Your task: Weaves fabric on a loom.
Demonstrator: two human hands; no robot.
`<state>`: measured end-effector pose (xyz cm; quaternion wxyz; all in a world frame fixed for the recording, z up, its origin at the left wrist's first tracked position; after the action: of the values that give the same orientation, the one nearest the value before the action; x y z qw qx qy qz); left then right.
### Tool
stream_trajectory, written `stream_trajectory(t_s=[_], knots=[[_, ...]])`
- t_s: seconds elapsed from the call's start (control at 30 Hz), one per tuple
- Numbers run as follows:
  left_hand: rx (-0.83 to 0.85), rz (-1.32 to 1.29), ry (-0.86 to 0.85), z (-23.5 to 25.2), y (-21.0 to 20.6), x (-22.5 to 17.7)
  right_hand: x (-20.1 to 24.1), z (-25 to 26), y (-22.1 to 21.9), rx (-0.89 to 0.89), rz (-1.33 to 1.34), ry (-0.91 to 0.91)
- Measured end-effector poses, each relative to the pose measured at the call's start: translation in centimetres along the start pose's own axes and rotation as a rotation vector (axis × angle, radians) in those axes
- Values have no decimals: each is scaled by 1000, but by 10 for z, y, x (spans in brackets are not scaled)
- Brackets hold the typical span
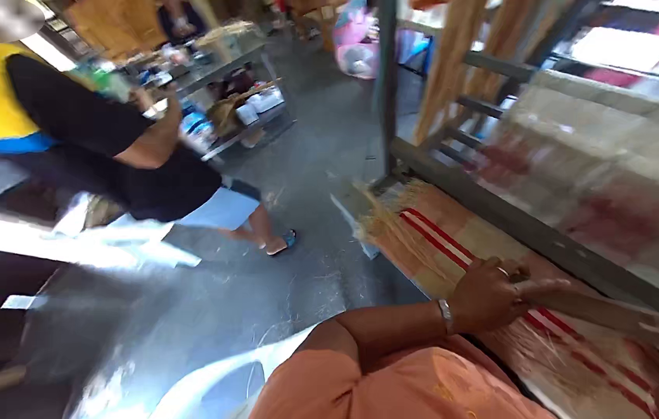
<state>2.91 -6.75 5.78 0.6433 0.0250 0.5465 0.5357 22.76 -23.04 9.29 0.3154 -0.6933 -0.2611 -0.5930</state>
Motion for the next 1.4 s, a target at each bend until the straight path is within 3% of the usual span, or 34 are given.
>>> stream_trajectory(t_s=[0.1,0.23,0.37,0.43,0.53,0.67,0.9,1.03,1.17,1.3,1.37,1.4], knots=[[65,-249,-6,15,-7,5,0,-6,11,-295,-57,-50],[163,-382,192,44,-13,36,1,-18,65,-542,-13,-78],[-193,-588,635,78,-4,96,-5,-52,152,-829,-68,-81],[-302,-682,746,92,-7,118,-1,-73,185,-967,-106,-91],[-420,-778,706,113,-17,136,1,-92,221,-1154,-68,-113],[-349,-831,642,159,-17,157,-5,-73,257,-1294,95,-19],[-323,-725,607,251,-27,181,-25,49,310,-1319,102,56],[-400,-657,635,252,-25,185,-44,103,325,-1288,177,62],[-276,-402,738,247,9,191,-50,129,321,-1189,193,-4],[-294,-83,728,239,45,197,-61,153,307,-1032,140,-122],[-326,32,699,236,52,211,-62,166,286,-803,-44,-191],[-343,66,689,232,56,220,-62,172,273,-607,-202,-255]])
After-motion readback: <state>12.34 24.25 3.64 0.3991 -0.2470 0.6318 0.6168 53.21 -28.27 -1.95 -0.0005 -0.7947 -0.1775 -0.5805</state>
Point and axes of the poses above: each hand's wrist, its own z-axis towards the middle knuckle, its own y-axis out of the back of the hand, x = y × z, the point moved 1 cm from there along z, towards the middle knuckle, and after that the axes turned 9 degrees about -z, right-handed, at the moved point
